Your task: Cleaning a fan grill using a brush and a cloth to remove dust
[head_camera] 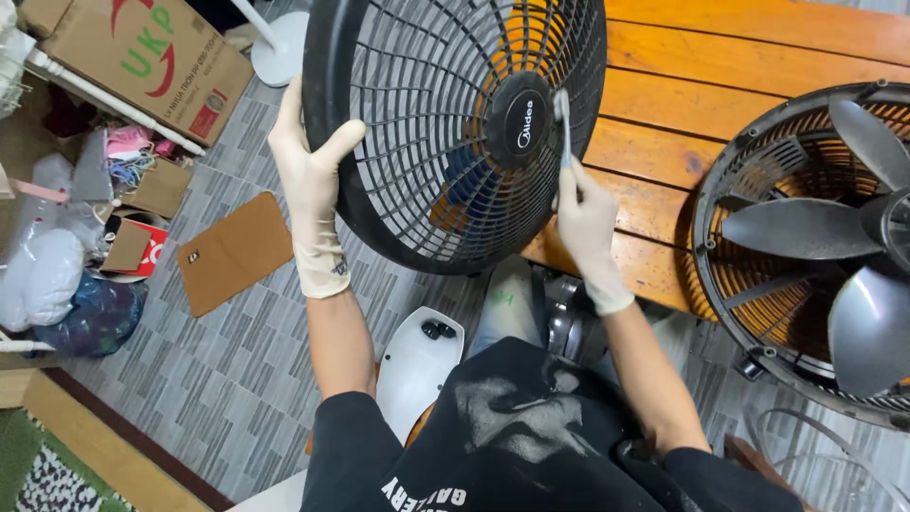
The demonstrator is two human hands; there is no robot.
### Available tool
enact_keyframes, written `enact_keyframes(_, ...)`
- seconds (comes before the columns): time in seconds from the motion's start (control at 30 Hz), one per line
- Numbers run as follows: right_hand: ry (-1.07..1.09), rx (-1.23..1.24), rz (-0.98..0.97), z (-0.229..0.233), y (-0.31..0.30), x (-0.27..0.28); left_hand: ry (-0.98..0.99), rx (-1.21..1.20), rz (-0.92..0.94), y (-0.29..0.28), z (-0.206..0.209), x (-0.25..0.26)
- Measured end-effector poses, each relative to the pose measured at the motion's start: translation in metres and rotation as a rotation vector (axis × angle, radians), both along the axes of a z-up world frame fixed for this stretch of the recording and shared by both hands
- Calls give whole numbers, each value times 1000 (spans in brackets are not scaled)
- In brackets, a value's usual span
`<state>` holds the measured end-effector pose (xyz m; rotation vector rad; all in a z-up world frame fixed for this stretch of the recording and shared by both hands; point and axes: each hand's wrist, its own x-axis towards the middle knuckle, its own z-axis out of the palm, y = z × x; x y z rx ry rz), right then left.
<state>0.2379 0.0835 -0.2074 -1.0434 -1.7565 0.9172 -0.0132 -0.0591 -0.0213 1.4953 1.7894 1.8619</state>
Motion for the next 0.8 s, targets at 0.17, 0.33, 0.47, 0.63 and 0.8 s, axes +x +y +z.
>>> enact_keyframes(0.17, 46, 68, 41, 36, 29, -19, 14, -14, 1, 3, -1, 1)
enact_keyframes(0.33, -144, 237, -55, -16, 28, -9, 6, -7, 53, -1, -10, -3)
enact_keyframes(0.47, -96, 45, -28, -34, -36, 7, -15, 22, 53, -1, -21, -14)
enact_keyframes(0.63, -97, -79, -4, -32, -83, 14, -58, 25, 64, -2, -54, -49)
enact_keyframes(0.8, -249, 22, -66, -26, -27, 14, -104, 67, 94, -2, -56, -38)
